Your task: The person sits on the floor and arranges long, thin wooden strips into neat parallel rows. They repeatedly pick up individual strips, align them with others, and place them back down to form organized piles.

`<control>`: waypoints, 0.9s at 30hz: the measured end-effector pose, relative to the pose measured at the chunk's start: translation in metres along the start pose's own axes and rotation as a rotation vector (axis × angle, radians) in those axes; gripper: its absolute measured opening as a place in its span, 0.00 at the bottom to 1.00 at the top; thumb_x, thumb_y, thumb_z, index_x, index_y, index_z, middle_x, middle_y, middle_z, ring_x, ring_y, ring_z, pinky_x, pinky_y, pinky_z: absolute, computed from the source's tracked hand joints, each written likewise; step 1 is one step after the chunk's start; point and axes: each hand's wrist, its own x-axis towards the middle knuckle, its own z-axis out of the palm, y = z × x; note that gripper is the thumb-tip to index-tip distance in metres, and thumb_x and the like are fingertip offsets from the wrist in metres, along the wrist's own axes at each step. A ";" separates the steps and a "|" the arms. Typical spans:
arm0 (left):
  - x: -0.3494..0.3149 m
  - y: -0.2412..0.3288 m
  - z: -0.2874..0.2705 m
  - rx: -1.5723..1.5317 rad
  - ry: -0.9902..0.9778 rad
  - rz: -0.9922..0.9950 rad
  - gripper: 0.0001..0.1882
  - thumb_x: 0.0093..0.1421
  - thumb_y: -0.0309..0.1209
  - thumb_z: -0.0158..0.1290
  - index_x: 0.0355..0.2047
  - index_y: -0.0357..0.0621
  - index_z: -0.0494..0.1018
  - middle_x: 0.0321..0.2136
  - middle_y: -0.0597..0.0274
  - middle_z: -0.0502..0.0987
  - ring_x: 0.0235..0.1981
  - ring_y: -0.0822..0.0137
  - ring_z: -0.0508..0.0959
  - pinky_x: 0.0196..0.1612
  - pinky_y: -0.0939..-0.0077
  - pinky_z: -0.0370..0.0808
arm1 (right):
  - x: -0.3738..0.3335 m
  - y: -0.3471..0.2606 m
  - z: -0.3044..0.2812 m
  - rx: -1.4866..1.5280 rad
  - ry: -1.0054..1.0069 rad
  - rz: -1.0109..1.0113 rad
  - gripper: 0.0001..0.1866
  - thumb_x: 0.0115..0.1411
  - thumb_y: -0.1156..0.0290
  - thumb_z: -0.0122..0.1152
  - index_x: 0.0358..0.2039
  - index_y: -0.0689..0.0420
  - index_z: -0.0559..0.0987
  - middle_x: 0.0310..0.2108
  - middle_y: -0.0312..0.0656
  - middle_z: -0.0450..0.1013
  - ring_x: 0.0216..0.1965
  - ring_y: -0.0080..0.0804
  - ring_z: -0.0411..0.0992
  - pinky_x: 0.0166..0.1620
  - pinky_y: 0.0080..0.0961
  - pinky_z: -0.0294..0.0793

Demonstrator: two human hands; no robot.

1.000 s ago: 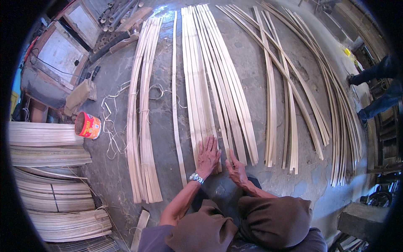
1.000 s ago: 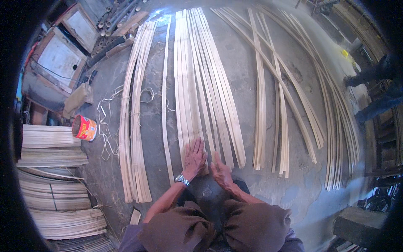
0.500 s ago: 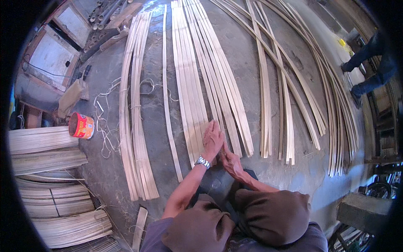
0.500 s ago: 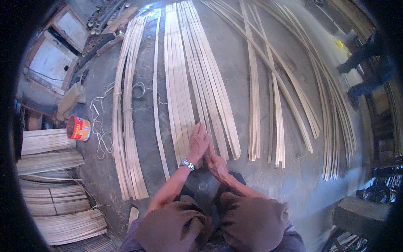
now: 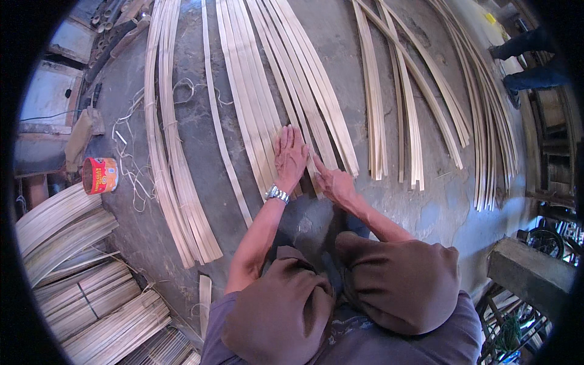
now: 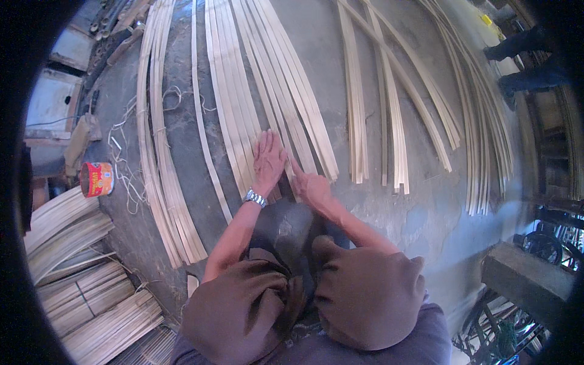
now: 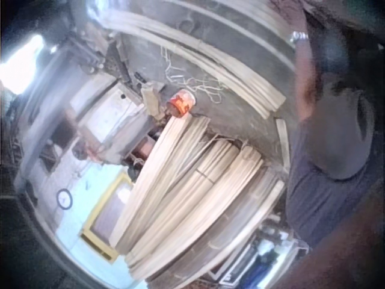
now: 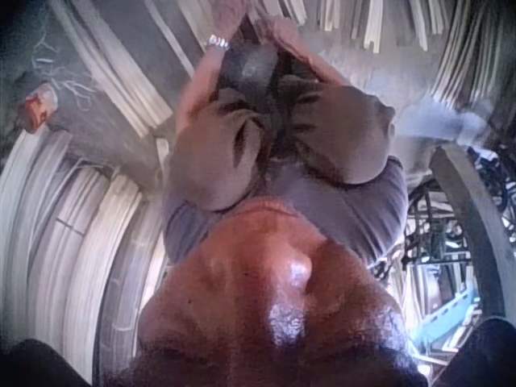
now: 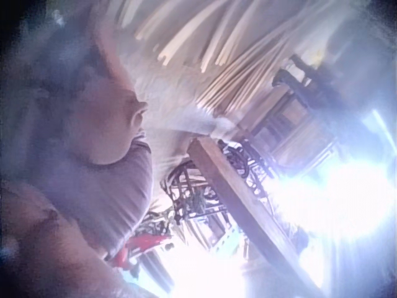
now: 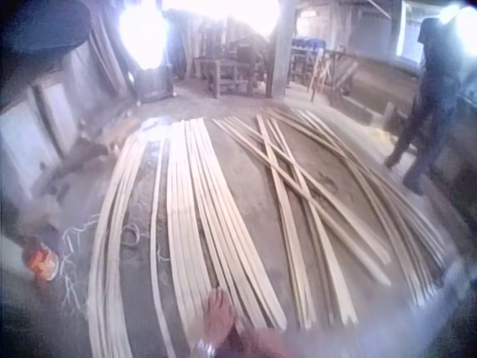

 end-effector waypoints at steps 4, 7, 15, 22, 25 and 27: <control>0.001 0.005 0.001 0.020 -0.016 0.021 0.35 0.67 0.44 0.44 0.68 0.38 0.52 0.68 0.49 0.55 0.71 0.55 0.49 0.72 0.58 0.41 | -0.004 0.015 0.010 -0.047 -0.058 0.082 0.34 0.66 0.58 0.49 0.69 0.53 0.53 0.28 0.55 0.77 0.29 0.58 0.77 0.33 0.51 0.76; 0.002 0.011 -0.004 -0.023 -0.067 -0.020 0.36 0.67 0.43 0.44 0.69 0.37 0.50 0.69 0.49 0.54 0.72 0.54 0.48 0.72 0.58 0.40 | -0.007 0.014 0.020 0.013 0.058 0.029 0.36 0.65 0.56 0.51 0.69 0.56 0.53 0.33 0.54 0.78 0.32 0.56 0.77 0.34 0.50 0.76; 0.004 0.017 -0.016 -0.115 -0.046 -0.044 0.36 0.66 0.41 0.45 0.68 0.33 0.49 0.67 0.46 0.57 0.71 0.52 0.50 0.72 0.56 0.42 | -0.014 0.001 0.017 -0.078 0.023 -0.019 0.40 0.61 0.57 0.59 0.68 0.58 0.54 0.32 0.52 0.77 0.31 0.53 0.77 0.33 0.45 0.77; -0.002 0.014 -0.017 -0.181 0.028 -0.085 0.35 0.67 0.41 0.45 0.67 0.31 0.51 0.65 0.42 0.59 0.69 0.48 0.54 0.71 0.52 0.45 | -0.015 -0.002 0.014 -0.062 0.108 -0.115 0.36 0.57 0.65 0.60 0.64 0.60 0.60 0.31 0.51 0.72 0.31 0.54 0.76 0.32 0.46 0.76; -0.001 0.017 -0.021 -0.263 0.036 -0.082 0.35 0.67 0.42 0.45 0.66 0.31 0.52 0.64 0.40 0.61 0.68 0.45 0.56 0.70 0.51 0.47 | -0.019 0.000 0.007 0.021 0.121 -0.140 0.34 0.55 0.69 0.60 0.62 0.60 0.62 0.36 0.55 0.71 0.34 0.56 0.76 0.33 0.48 0.78; -0.005 0.013 -0.017 -0.279 0.078 -0.081 0.34 0.66 0.41 0.46 0.65 0.30 0.55 0.62 0.39 0.63 0.67 0.43 0.57 0.70 0.50 0.48 | -0.019 -0.007 0.002 0.107 0.107 -0.131 0.34 0.55 0.71 0.60 0.62 0.60 0.61 0.35 0.56 0.70 0.35 0.59 0.75 0.38 0.50 0.77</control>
